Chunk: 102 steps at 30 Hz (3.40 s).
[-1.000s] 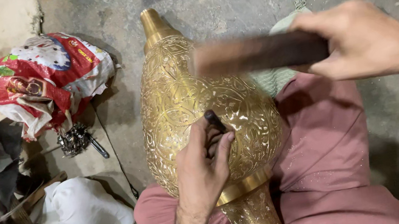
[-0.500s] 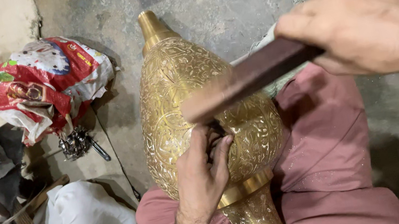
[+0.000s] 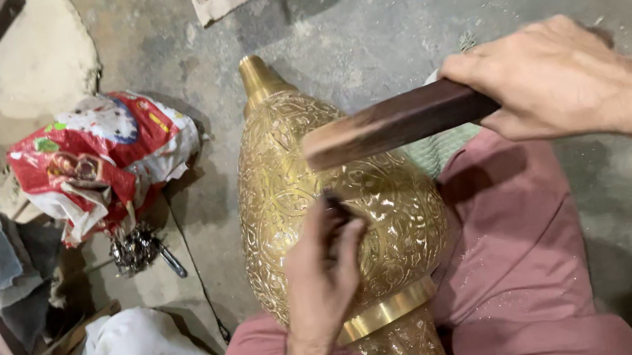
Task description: The person sits on the floor with a large engraved brass vessel on their lap and hammers a punch against its surface using a wooden mallet, repositioning the punch to work different spots of the decorative pattern. A second worker hammers a similar vessel nearby.
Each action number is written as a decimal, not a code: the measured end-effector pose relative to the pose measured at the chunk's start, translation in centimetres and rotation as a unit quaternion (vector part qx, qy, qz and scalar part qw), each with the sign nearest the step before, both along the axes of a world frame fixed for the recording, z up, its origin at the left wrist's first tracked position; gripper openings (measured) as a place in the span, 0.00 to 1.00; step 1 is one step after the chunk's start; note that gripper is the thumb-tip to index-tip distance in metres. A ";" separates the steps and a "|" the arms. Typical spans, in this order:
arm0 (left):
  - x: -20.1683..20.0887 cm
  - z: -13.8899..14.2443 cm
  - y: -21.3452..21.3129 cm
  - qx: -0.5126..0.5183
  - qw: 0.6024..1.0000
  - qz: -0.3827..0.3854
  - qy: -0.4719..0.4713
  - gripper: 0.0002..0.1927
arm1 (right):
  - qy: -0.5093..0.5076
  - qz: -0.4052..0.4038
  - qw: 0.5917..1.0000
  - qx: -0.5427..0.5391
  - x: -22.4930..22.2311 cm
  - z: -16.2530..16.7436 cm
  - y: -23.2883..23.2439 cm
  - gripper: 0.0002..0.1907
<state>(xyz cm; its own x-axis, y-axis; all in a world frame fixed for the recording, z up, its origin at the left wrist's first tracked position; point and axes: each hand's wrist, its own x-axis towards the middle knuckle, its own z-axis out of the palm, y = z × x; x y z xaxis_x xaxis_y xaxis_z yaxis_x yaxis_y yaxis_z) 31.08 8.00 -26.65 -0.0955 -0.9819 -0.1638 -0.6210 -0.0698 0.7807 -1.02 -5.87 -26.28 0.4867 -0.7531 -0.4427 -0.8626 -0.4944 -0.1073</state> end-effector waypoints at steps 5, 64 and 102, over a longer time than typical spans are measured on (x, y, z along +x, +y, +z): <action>4.2 -0.4 1.1 -0.111 0.970 0.158 0.148 0.18 | -0.329 -0.208 0.919 0.057 -3.2 -9.5 3.8 0.29; 1.2 0.3 -2.2 0.018 0.988 -0.037 0.146 0.19 | -0.284 -0.128 0.950 0.005 2.4 2.2 0.3 0.23; 1.3 -3.0 -2.1 -0.039 0.993 0.005 0.110 0.18 | -0.014 0.020 1.000 -0.010 6.1 4.6 -4.1 0.19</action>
